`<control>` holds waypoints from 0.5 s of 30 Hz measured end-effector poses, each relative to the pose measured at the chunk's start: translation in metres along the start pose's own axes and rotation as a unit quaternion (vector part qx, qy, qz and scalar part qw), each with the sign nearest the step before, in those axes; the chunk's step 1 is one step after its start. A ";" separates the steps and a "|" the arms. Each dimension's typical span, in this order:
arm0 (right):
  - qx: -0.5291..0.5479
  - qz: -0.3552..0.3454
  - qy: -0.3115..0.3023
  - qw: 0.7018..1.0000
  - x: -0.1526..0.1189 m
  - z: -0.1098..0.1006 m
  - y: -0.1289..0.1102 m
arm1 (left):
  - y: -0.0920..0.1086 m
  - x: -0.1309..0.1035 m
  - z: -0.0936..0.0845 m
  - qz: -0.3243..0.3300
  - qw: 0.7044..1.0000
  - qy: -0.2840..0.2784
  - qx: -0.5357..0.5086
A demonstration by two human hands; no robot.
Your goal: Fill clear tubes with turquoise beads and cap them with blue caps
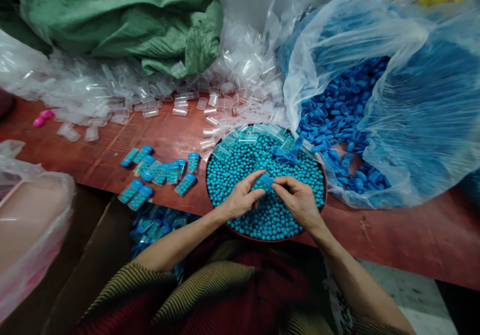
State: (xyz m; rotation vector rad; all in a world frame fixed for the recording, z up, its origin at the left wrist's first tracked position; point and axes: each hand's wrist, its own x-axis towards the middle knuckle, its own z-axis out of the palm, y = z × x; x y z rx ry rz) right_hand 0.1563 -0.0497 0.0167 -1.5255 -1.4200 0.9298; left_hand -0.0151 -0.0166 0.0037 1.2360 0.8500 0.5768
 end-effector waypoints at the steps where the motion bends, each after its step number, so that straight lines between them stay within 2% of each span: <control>1: -0.002 -0.005 0.000 1.000 0.000 0.000 0.000 | 0.001 0.000 0.000 0.001 1.000 0.003 0.000; 6: -0.008 -0.022 -0.015 1.000 0.002 -0.003 0.000 | 0.000 0.001 0.003 0.012 0.999 0.032 0.003; 11: -0.039 -0.056 -0.033 0.997 0.001 -0.003 -0.003 | 0.000 0.000 0.006 0.009 0.998 0.045 -0.051; 15: -0.036 -0.033 -0.027 0.998 -0.001 -0.002 0.001 | 0.004 -0.003 0.003 -0.014 0.999 0.030 -0.032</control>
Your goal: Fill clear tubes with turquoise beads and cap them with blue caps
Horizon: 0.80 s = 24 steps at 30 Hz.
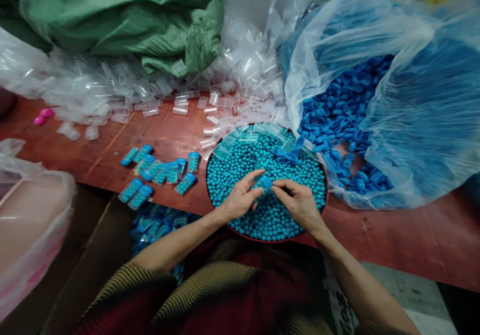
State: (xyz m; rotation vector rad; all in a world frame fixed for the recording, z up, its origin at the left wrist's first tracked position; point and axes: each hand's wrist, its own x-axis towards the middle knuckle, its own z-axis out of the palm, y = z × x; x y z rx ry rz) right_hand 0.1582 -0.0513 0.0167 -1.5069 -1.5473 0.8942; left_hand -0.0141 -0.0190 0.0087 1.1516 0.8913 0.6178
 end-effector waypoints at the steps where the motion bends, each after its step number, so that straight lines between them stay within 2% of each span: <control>1: 0.002 -0.001 0.002 1.000 -0.001 0.001 0.001 | 0.001 0.000 0.000 0.000 1.000 -0.003 0.009; 7: -0.010 -0.069 0.005 0.998 -0.001 0.006 -0.002 | -0.003 0.000 0.008 0.020 0.999 0.039 -0.003; 11: -0.008 -0.057 -0.021 0.998 0.001 0.002 -0.001 | -0.006 0.001 0.008 0.020 0.998 0.063 -0.004; 14: 0.076 0.002 -0.090 0.993 0.004 -0.007 0.005 | -0.002 0.002 -0.002 -0.003 1.000 0.000 -0.005; 16: 0.163 0.056 -0.106 0.979 0.008 -0.011 0.009 | 0.003 0.002 -0.008 -0.016 0.999 -0.048 0.007; 18: 0.232 0.100 -0.075 0.965 0.011 -0.012 0.011 | 0.008 0.000 -0.010 -0.018 0.998 -0.064 0.021; 20: 0.249 0.117 -0.032 0.961 0.013 -0.009 0.011 | 0.011 -0.002 -0.007 -0.012 0.998 -0.061 0.028; 22: 0.200 0.092 -0.004 0.975 0.011 -0.004 0.006 | 0.012 -0.005 -0.003 0.000 0.998 -0.051 0.032; 24: 0.096 0.025 0.002 0.995 0.007 0.000 0.001 | 0.010 -0.006 0.001 0.016 0.999 -0.036 0.038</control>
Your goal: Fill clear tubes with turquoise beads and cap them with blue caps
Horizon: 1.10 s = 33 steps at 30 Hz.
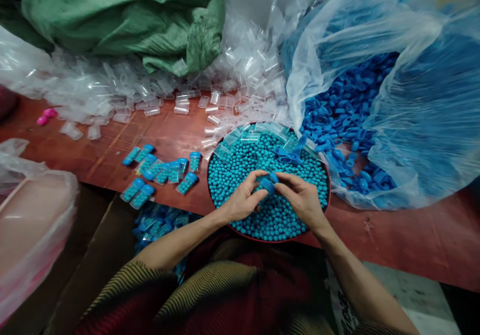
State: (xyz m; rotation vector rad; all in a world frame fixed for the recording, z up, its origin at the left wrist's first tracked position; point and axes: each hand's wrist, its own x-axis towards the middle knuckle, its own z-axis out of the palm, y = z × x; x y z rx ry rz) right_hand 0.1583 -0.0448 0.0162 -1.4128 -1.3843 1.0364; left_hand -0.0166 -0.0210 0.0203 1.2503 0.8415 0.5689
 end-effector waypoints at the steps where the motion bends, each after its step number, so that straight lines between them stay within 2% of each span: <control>1: -0.058 -0.041 -0.009 0.997 -0.003 0.003 -0.002 | -0.001 0.000 0.001 0.013 1.000 0.011 0.008; 3: -0.162 -0.110 -0.033 0.980 -0.010 0.010 -0.003 | -0.004 0.000 0.003 0.052 0.997 0.040 0.029; 6: -0.258 -0.154 -0.049 0.952 -0.017 0.023 0.000 | -0.006 0.000 0.004 0.100 0.991 0.070 0.049; 10: -0.305 -0.169 0.009 0.937 -0.018 0.038 0.006 | -0.004 0.001 0.007 0.072 0.994 0.078 0.022; 14: -0.310 -0.222 0.052 0.923 -0.015 0.041 0.010 | -0.002 0.002 0.013 0.046 0.994 0.098 -0.025; 17: -0.323 -0.237 0.061 0.914 -0.016 0.044 0.011 | -0.003 0.002 0.016 0.034 0.993 0.109 -0.020; 19: -0.340 -0.219 0.057 0.913 -0.018 0.048 0.009 | -0.004 0.001 0.015 0.025 0.993 0.116 0.007; 21: -0.364 -0.190 0.024 0.912 -0.020 0.053 0.003 | -0.005 -0.002 0.010 0.024 0.991 0.124 0.048; 23: -0.388 -0.175 -0.041 0.904 -0.020 0.055 -0.005 | -0.005 -0.008 -0.002 0.037 0.985 0.132 0.100; 25: -0.402 -0.182 -0.098 0.892 -0.018 0.049 -0.010 | -0.004 -0.019 -0.023 0.054 0.974 0.155 0.158; 27: -0.404 -0.189 -0.100 0.889 -0.011 0.035 -0.008 | -0.002 -0.032 -0.052 0.059 0.953 0.210 0.209; 30: -0.417 -0.162 -0.012 0.894 0.007 0.005 0.007 | -0.001 -0.052 -0.099 0.054 0.881 0.332 0.332; 31: -0.436 -0.145 0.015 0.888 0.015 -0.005 0.013 | -0.001 -0.056 -0.111 0.039 0.849 0.359 0.386; 33: -0.492 -0.104 0.020 0.864 0.030 -0.018 0.024 | -0.001 -0.059 -0.126 0.033 0.772 0.409 0.485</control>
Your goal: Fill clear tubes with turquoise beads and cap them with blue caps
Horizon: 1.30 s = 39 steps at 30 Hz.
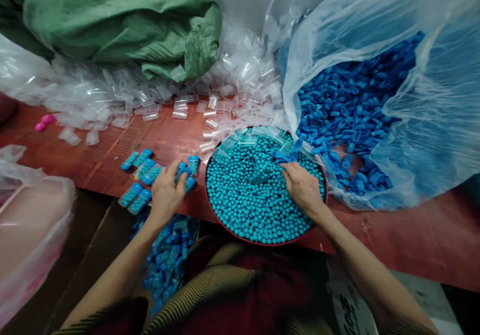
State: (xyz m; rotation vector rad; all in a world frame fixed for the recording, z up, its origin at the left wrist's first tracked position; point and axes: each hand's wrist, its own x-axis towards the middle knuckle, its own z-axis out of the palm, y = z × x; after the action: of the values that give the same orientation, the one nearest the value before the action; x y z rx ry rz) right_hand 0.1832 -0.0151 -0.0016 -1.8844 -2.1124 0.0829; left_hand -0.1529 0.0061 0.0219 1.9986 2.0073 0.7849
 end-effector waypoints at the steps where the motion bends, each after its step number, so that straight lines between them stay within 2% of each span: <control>1: -0.035 0.013 -0.017 0.999 0.006 0.002 0.006 | 0.000 0.001 0.001 0.013 0.999 0.028 0.038; 3: -0.096 0.029 -0.051 0.994 0.016 0.005 0.012 | 0.010 0.000 0.008 0.054 0.996 0.057 0.051; 4: -0.117 0.032 -0.063 0.991 0.020 0.006 0.012 | 0.020 -0.002 0.014 0.082 0.995 0.050 0.031; 5: -0.130 0.033 -0.072 0.988 0.022 0.007 0.011 | 0.032 -0.005 0.022 0.113 0.993 0.027 -0.003; 7: -0.139 0.026 -0.079 0.987 0.023 0.006 0.009 | 0.058 -0.011 0.041 0.166 0.982 -0.055 -0.072; 11: -0.142 -0.016 -0.061 0.988 0.015 0.001 0.009 | 0.096 -0.017 0.077 0.182 0.957 -0.205 -0.099; 13: -0.136 -0.037 -0.055 0.988 0.009 0.000 0.012 | 0.105 -0.015 0.089 0.169 0.951 -0.242 -0.091; 16: -0.121 -0.041 -0.053 0.990 0.002 0.001 0.019 | 0.109 -0.011 0.099 0.149 0.950 -0.260 -0.086; 20: -0.087 -0.030 -0.045 0.995 0.001 0.003 0.024 | 0.111 -0.008 0.100 0.165 0.945 -0.273 -0.073; 24: 0.002 -0.061 0.006 0.998 0.003 0.000 0.010 | 0.113 -0.010 0.100 0.168 0.943 -0.274 -0.089; 26: 0.004 -0.076 0.018 0.997 0.002 -0.001 -0.001 | 0.113 -0.010 0.101 0.167 0.941 -0.278 -0.101; 29: -0.017 -0.114 0.011 0.993 -0.001 0.002 -0.014 | 0.112 -0.007 0.102 0.166 0.935 -0.287 -0.125; 32: 0.029 -0.140 -0.013 0.990 -0.006 0.004 -0.015 | 0.108 -0.002 0.102 0.136 0.928 -0.305 -0.167; 36: 0.087 -0.102 -0.036 0.990 -0.009 0.000 -0.004 | 0.102 0.002 0.099 0.104 0.914 -0.317 -0.229; 39: 0.163 -0.053 0.006 0.985 -0.006 -0.006 -0.004 | 0.101 0.001 0.098 0.095 0.895 -0.323 -0.293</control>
State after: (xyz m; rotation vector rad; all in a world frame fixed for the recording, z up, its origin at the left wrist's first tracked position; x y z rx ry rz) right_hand 0.1813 -0.0220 0.0039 -1.5781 -2.0403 0.3682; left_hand -0.0167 0.0235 -0.0094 1.7691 1.0552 0.5556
